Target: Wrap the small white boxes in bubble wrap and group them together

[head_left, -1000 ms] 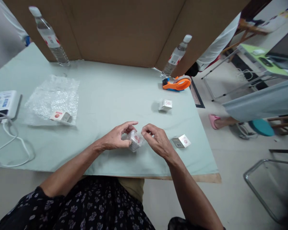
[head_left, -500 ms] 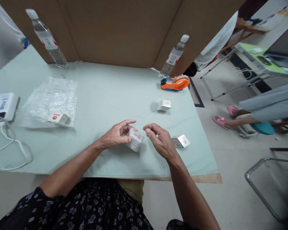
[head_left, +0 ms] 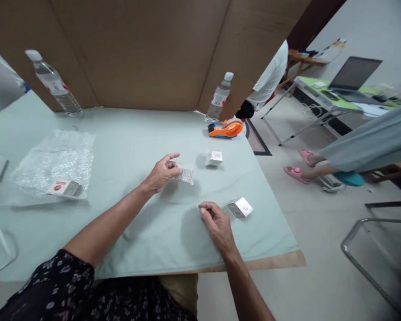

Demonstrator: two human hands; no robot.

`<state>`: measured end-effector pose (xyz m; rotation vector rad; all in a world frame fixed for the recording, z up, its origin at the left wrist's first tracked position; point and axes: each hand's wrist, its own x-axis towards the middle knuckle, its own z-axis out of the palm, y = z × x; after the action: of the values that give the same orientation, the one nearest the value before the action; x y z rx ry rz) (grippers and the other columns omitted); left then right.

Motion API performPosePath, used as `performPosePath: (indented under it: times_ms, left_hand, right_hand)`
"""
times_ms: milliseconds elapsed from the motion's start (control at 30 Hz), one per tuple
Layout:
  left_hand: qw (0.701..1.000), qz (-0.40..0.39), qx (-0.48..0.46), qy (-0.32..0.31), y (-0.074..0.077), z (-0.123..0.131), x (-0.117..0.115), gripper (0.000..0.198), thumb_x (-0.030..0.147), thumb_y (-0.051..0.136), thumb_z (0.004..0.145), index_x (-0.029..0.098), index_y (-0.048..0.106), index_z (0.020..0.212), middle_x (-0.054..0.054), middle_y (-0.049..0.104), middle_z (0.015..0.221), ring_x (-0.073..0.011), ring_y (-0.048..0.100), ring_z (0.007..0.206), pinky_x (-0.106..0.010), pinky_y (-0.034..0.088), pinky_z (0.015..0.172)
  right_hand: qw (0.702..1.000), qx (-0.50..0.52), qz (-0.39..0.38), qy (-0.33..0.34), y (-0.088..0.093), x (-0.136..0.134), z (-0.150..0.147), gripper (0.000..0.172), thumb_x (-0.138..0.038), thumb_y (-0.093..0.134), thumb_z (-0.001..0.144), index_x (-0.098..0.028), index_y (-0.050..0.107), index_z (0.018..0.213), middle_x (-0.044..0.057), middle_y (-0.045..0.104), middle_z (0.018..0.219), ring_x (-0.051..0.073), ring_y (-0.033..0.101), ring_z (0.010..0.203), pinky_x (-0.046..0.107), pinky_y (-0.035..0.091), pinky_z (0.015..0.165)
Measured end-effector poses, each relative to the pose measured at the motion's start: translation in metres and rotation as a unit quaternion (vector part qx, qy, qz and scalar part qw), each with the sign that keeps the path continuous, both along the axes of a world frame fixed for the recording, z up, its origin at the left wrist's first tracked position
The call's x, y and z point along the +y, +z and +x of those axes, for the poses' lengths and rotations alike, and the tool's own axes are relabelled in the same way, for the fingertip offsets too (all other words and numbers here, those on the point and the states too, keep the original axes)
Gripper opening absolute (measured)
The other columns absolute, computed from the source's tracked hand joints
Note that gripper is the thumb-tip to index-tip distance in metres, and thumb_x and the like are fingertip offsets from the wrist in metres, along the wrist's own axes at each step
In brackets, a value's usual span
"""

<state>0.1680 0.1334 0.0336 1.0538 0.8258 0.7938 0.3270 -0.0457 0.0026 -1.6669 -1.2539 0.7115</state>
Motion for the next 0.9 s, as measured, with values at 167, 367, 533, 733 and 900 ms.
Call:
performPosePath:
  times_ms: [167,367,533,733,900]
  left_hand:
    - [0.999,-0.007,0.016,0.028,-0.005,0.028,0.024,0.066,0.015,0.067,0.063,0.011,0.052,0.128,0.004,0.057,0.074,-0.0091,0.054,0.065,-0.023,0.041,0.068]
    - [0.992,0.009,0.115,0.050,-0.009,0.070,0.056,0.065,0.017,0.065,0.063,0.010,0.056,0.128,-0.003,0.062,0.081,-0.0137,0.056,0.067,-0.026,0.044,0.068]
    - [0.981,0.049,0.184,0.043,-0.016,0.092,0.075,0.069,0.020,0.065,0.064,0.009,0.056,0.131,-0.011,0.066,0.104,-0.0195,0.061,0.082,-0.030,0.047,0.077]
    - [0.971,0.068,0.227,0.024,-0.020,0.100,0.074,0.070,0.017,0.065,0.065,0.011,0.054,0.134,-0.015,0.065,0.121,-0.0255,0.062,0.103,-0.033,0.047,0.089]
    - [0.965,0.076,0.253,0.012,-0.016,0.102,0.067,0.070,0.016,0.064,0.070,0.012,0.051,0.139,-0.015,0.064,0.128,-0.0265,0.062,0.111,-0.033,0.046,0.096]
  right_hand:
    - [0.999,-0.020,0.046,-0.012,-0.017,-0.008,-0.007,0.015,-0.029,0.055,0.090,-0.020,0.067,0.090,0.005,0.069,0.087,0.015,0.059,0.068,0.025,0.051,0.062]
    - [0.998,-0.014,0.058,-0.020,-0.019,-0.010,-0.006,0.013,-0.026,0.055,0.090,-0.020,0.067,0.091,0.005,0.069,0.088,0.015,0.062,0.072,0.024,0.051,0.062]
    - [0.998,-0.012,0.066,-0.016,-0.020,-0.011,-0.005,0.013,-0.025,0.054,0.090,-0.020,0.066,0.092,0.005,0.068,0.089,0.015,0.062,0.072,0.024,0.051,0.063]
    - [0.997,-0.018,0.071,-0.009,-0.020,-0.012,-0.005,0.013,-0.022,0.053,0.090,-0.020,0.066,0.093,0.005,0.068,0.088,0.015,0.061,0.071,0.024,0.051,0.063]
    - [0.997,-0.020,0.068,-0.001,-0.023,-0.012,-0.004,0.013,-0.022,0.053,0.091,-0.020,0.065,0.096,0.005,0.068,0.091,0.015,0.062,0.074,0.024,0.051,0.064]
